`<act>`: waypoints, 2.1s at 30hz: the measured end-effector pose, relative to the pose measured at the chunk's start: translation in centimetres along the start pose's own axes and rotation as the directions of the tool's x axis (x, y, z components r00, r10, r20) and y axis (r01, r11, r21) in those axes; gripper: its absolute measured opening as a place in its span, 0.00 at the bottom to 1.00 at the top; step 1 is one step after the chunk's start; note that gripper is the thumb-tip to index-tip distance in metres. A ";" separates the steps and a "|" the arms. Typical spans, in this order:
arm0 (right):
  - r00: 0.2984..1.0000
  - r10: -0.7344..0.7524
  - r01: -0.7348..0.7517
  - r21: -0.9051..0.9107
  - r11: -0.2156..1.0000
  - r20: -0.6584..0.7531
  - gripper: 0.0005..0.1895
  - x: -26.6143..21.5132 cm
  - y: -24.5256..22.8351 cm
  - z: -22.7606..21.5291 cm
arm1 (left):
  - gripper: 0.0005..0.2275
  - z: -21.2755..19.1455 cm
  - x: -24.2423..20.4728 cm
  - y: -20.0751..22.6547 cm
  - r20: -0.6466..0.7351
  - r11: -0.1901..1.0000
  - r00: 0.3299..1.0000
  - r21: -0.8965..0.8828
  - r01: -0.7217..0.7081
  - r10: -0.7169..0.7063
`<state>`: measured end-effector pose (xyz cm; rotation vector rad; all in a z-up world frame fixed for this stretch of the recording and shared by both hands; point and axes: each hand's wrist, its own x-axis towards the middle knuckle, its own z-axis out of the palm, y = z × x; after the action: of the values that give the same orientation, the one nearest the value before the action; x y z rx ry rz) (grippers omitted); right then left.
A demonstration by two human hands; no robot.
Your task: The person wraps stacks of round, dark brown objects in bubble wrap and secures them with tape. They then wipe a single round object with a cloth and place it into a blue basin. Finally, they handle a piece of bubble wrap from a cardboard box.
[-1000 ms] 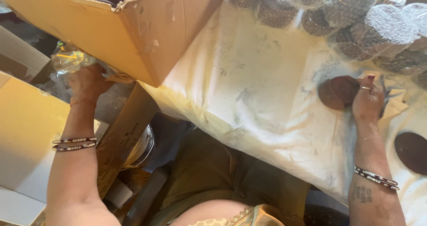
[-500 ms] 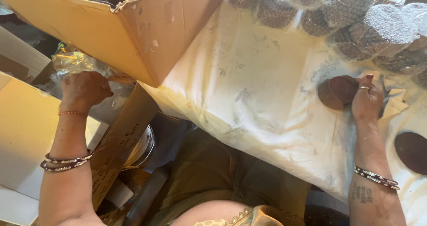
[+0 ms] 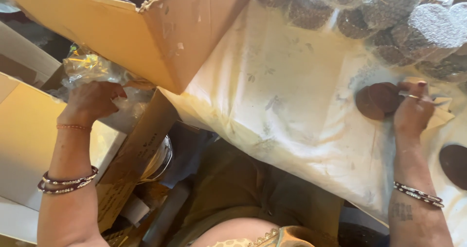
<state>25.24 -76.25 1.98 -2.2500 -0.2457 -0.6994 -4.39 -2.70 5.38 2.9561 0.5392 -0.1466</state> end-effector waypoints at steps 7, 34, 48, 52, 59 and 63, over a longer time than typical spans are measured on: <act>0.938 -0.139 0.184 0.117 0.976 -0.319 0.29 -0.8 -1.2 -0.4 | 0.13 -3.6 -1.9 1.9 -0.073 0.996 0.993 0.038 -0.086 0.089; 0.265 -0.675 0.368 0.575 0.731 0.688 0.23 -18.9 -43.0 22.0 | 0.08 -6.0 -3.9 2.3 -0.155 0.919 0.938 -0.202 -0.338 0.310; 0.239 -0.630 -0.142 0.668 0.730 0.739 0.19 -20.8 -42.6 24.6 | 0.08 -2.6 -1.4 -1.0 -0.290 0.922 0.913 -0.174 -0.346 0.287; 0.196 -0.607 -0.200 0.637 0.744 0.770 0.16 -22.2 -40.8 22.4 | 0.06 -2.2 -0.6 -2.1 -0.394 0.982 0.906 -0.040 -0.182 0.152; 0.284 -0.567 -0.186 0.625 0.759 0.773 0.14 -21.9 -40.1 21.0 | 0.16 -4.2 -1.1 -0.9 -0.083 0.938 0.941 -0.084 -0.336 0.329; 0.373 -0.674 0.048 0.713 0.700 0.637 0.12 -22.6 -40.9 21.2 | 0.17 -1.5 0.4 -2.3 -0.053 0.931 0.932 0.098 -0.351 0.357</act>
<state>-0.27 -31.74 2.40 -1.6757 -1.3761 0.4401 -4.79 -0.19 6.50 3.0909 -0.0033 -0.0285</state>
